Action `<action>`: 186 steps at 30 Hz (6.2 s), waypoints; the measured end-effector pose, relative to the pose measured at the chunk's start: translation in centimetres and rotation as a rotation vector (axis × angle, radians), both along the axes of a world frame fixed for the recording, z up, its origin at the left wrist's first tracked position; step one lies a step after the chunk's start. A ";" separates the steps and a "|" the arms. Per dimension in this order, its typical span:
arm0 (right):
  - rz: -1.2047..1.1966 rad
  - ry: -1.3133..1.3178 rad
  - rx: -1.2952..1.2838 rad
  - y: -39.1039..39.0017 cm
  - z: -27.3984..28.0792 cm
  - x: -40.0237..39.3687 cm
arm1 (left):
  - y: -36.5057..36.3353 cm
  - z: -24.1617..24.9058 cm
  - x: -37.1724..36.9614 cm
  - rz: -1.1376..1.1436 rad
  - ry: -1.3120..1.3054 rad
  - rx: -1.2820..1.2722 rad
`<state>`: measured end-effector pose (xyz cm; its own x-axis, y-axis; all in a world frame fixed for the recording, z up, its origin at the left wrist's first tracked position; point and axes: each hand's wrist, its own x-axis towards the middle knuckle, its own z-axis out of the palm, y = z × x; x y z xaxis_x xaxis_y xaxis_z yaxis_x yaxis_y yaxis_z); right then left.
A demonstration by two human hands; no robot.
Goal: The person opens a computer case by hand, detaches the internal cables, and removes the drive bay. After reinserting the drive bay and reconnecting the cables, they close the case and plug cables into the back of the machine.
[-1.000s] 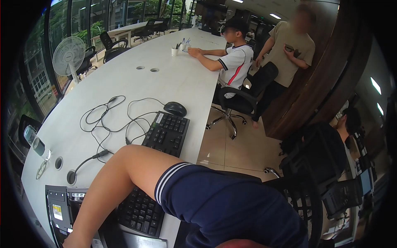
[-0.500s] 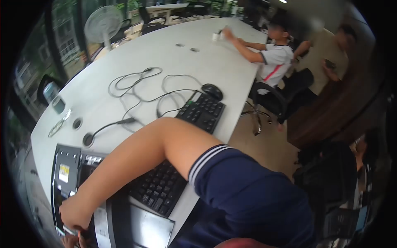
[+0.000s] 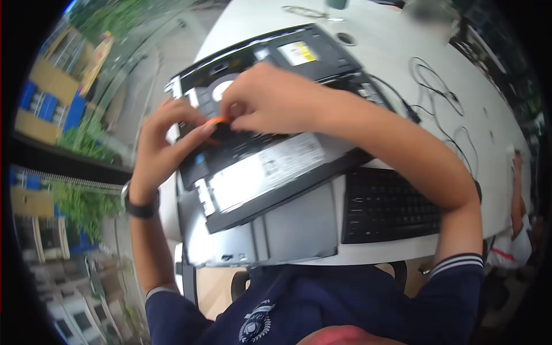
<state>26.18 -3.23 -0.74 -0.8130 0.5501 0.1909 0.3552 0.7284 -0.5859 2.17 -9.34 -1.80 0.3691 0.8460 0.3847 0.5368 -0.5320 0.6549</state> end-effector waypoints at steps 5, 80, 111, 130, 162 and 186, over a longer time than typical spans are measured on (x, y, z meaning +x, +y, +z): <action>-0.083 0.001 -0.127 -0.6 0.2 -0.8 | 0.0 -0.9 -1.1 0.004 -0.044 0.010; -0.771 0.326 -0.116 6.3 1.4 17.0 | 0.9 -4.0 -5.5 0.279 -0.587 -0.660; -0.592 0.635 -1.298 3.9 -2.9 13.5 | 0.9 0.2 2.1 0.258 -0.657 -0.938; -0.172 1.100 -0.343 3.3 10.2 13.3 | 9.6 9.9 0.0 -0.120 -0.661 -0.034; -0.227 1.027 -0.215 11.7 -8.6 13.9 | 17.7 -3.7 -4.6 0.016 -0.483 0.338; -0.005 -0.105 0.536 -23.6 -7.0 8.6 | -20.5 -6.6 -4.0 0.083 0.569 0.453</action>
<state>34.83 -26.86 -7.79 -0.8402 0.4018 0.3641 0.3960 0.9134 -0.0941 -1.86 -29.83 -8.42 0.5573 0.6836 0.4714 0.7789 -0.6270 -0.0116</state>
